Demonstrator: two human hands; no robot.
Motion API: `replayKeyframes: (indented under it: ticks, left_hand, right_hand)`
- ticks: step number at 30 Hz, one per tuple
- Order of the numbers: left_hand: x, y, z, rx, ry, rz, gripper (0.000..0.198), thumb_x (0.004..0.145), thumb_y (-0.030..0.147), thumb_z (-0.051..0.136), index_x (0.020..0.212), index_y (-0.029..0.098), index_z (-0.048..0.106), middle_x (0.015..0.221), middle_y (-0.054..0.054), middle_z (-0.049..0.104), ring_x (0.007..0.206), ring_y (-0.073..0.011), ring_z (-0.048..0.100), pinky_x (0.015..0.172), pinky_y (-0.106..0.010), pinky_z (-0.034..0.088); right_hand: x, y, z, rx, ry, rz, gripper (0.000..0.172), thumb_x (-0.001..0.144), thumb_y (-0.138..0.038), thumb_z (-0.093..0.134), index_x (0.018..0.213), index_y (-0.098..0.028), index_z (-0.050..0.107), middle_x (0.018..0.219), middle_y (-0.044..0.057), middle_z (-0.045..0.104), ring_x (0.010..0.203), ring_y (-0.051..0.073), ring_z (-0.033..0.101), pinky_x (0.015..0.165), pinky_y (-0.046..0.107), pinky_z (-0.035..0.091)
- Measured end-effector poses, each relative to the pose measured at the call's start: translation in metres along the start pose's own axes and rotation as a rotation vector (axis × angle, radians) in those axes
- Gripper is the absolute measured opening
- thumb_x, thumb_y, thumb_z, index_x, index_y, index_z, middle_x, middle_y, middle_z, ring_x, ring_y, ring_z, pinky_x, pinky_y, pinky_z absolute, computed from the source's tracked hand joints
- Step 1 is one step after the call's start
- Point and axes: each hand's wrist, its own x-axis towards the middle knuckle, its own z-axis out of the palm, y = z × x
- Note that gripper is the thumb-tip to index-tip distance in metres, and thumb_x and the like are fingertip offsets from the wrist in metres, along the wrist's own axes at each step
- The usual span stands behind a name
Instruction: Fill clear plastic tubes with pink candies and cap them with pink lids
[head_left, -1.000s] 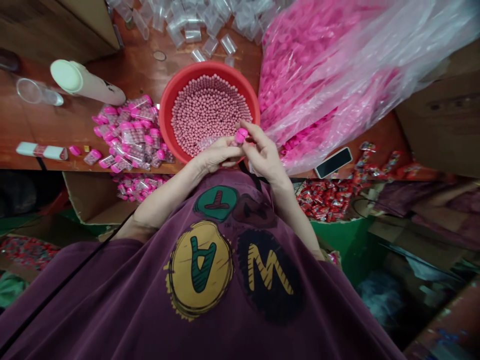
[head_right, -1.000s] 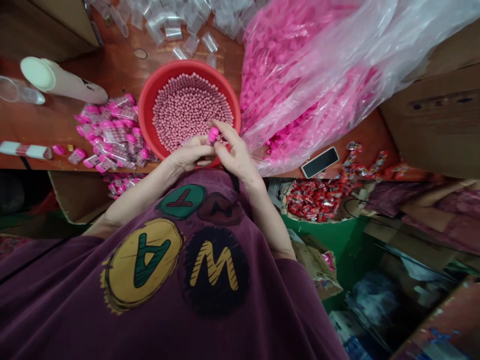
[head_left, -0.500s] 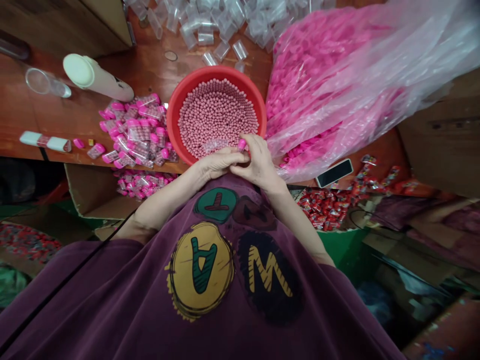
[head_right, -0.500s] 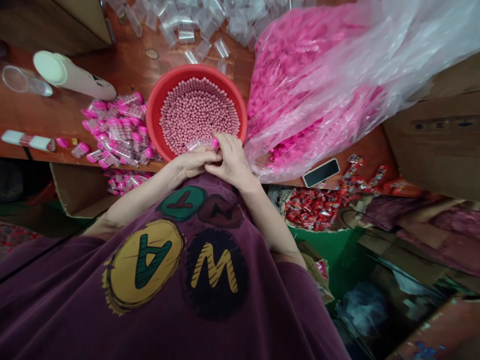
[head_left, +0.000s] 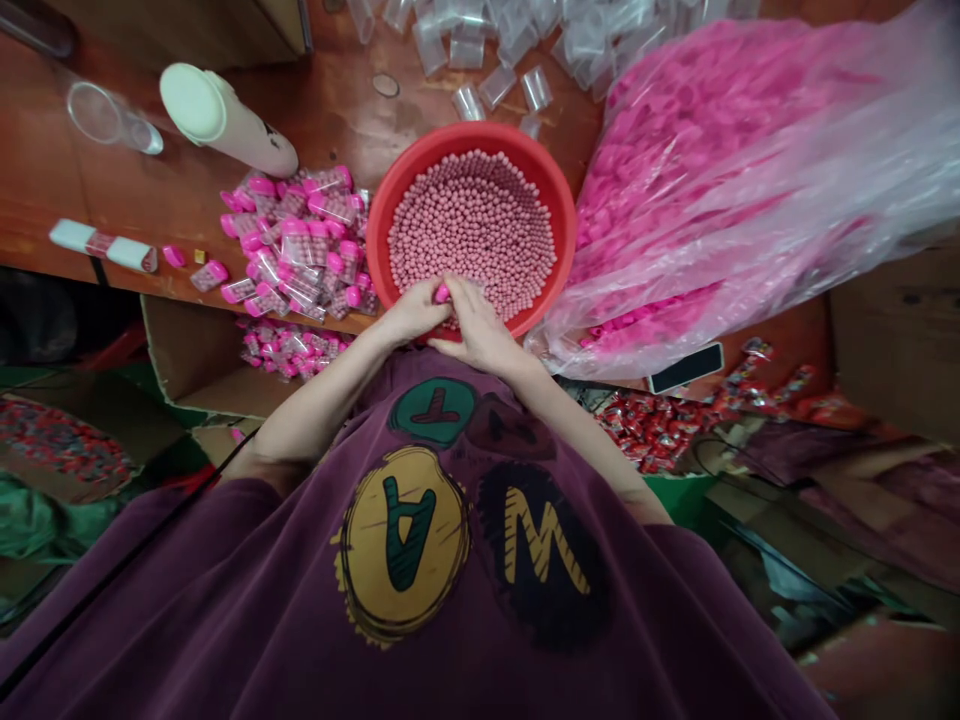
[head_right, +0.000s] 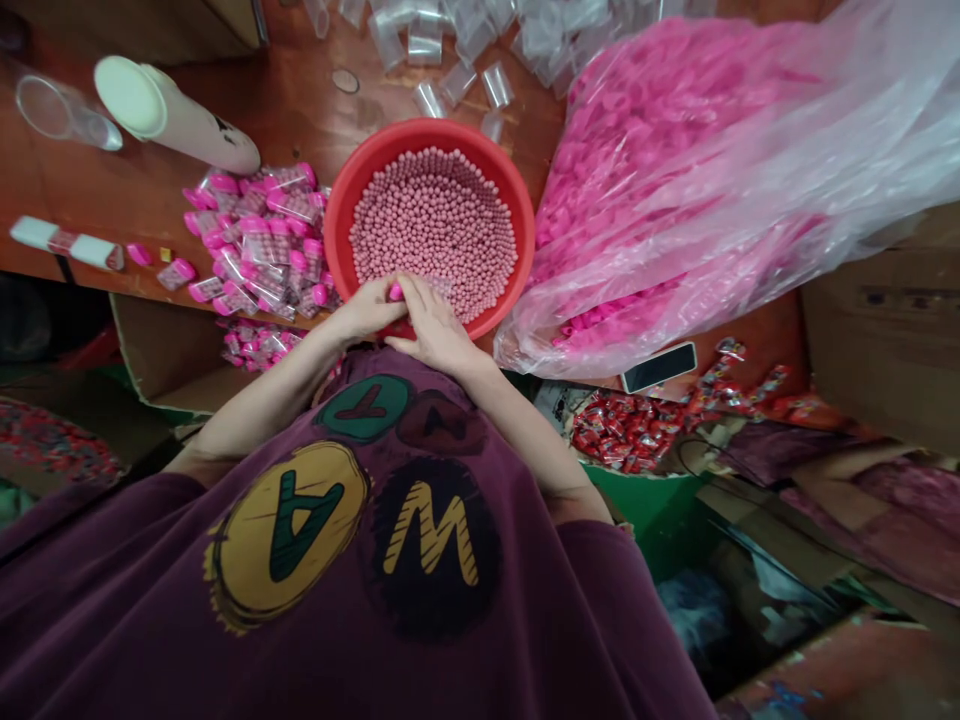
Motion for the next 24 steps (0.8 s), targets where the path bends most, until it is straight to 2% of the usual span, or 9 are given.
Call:
replayKeyframes:
  ticks: [2,5,9,12,14,17,19,21,24]
  left_hand:
    - [0.005,-0.002,-0.034,0.285,0.19,0.082,0.025,0.078,0.014,0.068,0.103,0.017,0.067,0.089,0.0,0.069,0.092,-0.0187,0.065,0.086,-0.032,0.051]
    - [0.009,-0.001,-0.091,0.494,0.415,0.078,0.029,0.088,0.023,0.069,0.116,0.019,0.067,0.098,-0.002,0.072,0.106,-0.0219,0.065,0.094,-0.038,0.051]
    - [0.001,0.009,-0.13,0.701,0.54,0.038,0.048,0.099,0.04,0.068,0.142,0.019,0.061,0.12,-0.005,0.074,0.146,-0.0323,0.047,0.116,-0.055,0.04]
    - [0.001,0.015,-0.109,0.881,0.535,0.028,0.048,0.106,0.039,0.059,0.15,0.019,0.059,0.143,-0.01,0.068,0.161,-0.0373,0.032,0.124,-0.062,0.033]
    - [0.008,0.013,-0.076,0.963,0.39,0.027,0.04,0.108,0.034,0.054,0.144,0.018,0.064,0.148,-0.014,0.066,0.156,-0.0364,0.044,0.124,-0.057,0.039]
    - [0.027,0.006,-0.021,1.006,0.035,0.006,0.034,0.106,0.028,0.057,0.133,0.013,0.071,0.143,-0.018,0.068,0.133,-0.0334,0.066,0.114,-0.045,0.052]
    - [0.038,0.002,0.007,1.041,-0.043,-0.068,0.035,0.104,0.023,0.059,0.133,0.008,0.072,0.146,-0.02,0.066,0.126,-0.0341,0.071,0.108,-0.043,0.056]
    - [0.046,0.0,0.021,1.064,-0.039,-0.123,0.036,0.104,0.017,0.053,0.132,0.007,0.072,0.148,-0.022,0.065,0.126,-0.0348,0.072,0.108,-0.042,0.057]
    - [0.056,0.0,0.021,1.052,-0.035,-0.15,0.035,0.101,0.018,0.057,0.131,0.008,0.074,0.145,-0.022,0.067,0.129,-0.0345,0.071,0.109,-0.04,0.057]
  right_hand:
    - [-0.001,0.015,0.004,0.081,-0.002,0.027,0.077,0.1,-0.04,0.065,0.168,-0.016,0.038,0.169,0.021,0.048,0.16,0.038,0.044,0.132,0.06,0.043]
    - [-0.001,0.042,0.002,0.046,0.105,0.244,0.049,0.106,-0.031,0.051,0.152,-0.015,0.058,0.15,0.021,0.063,0.141,0.035,0.062,0.124,0.057,0.052]
    - [0.013,0.06,0.001,-0.168,0.041,0.412,0.064,0.098,-0.023,0.063,0.159,-0.006,0.052,0.157,0.027,0.053,0.144,0.039,0.058,0.125,0.056,0.051]
    - [0.027,0.058,0.003,-0.267,-0.1,0.442,0.059,0.1,-0.019,0.058,0.156,-0.001,0.055,0.154,0.029,0.055,0.139,0.041,0.059,0.121,0.056,0.051]
    - [0.033,0.054,0.004,-0.309,-0.121,0.474,0.054,0.102,-0.017,0.053,0.153,0.001,0.058,0.148,0.029,0.059,0.133,0.04,0.062,0.119,0.055,0.052]
    - [0.036,0.048,0.003,-0.382,-0.12,0.484,0.051,0.102,-0.016,0.051,0.15,-0.002,0.061,0.147,0.028,0.06,0.131,0.039,0.061,0.115,0.055,0.051]
    - [0.034,0.044,0.002,-0.437,-0.136,0.484,0.046,0.105,-0.016,0.046,0.146,-0.004,0.065,0.145,0.028,0.062,0.131,0.038,0.06,0.114,0.054,0.049]
    - [0.031,0.041,0.0,-0.477,-0.157,0.487,0.046,0.108,-0.016,0.04,0.143,-0.004,0.067,0.143,0.028,0.063,0.131,0.038,0.059,0.113,0.054,0.048]
    - [0.023,0.035,-0.003,-0.491,-0.168,0.481,0.051,0.108,-0.016,0.037,0.15,-0.005,0.064,0.144,0.028,0.063,0.13,0.039,0.058,0.11,0.054,0.046]
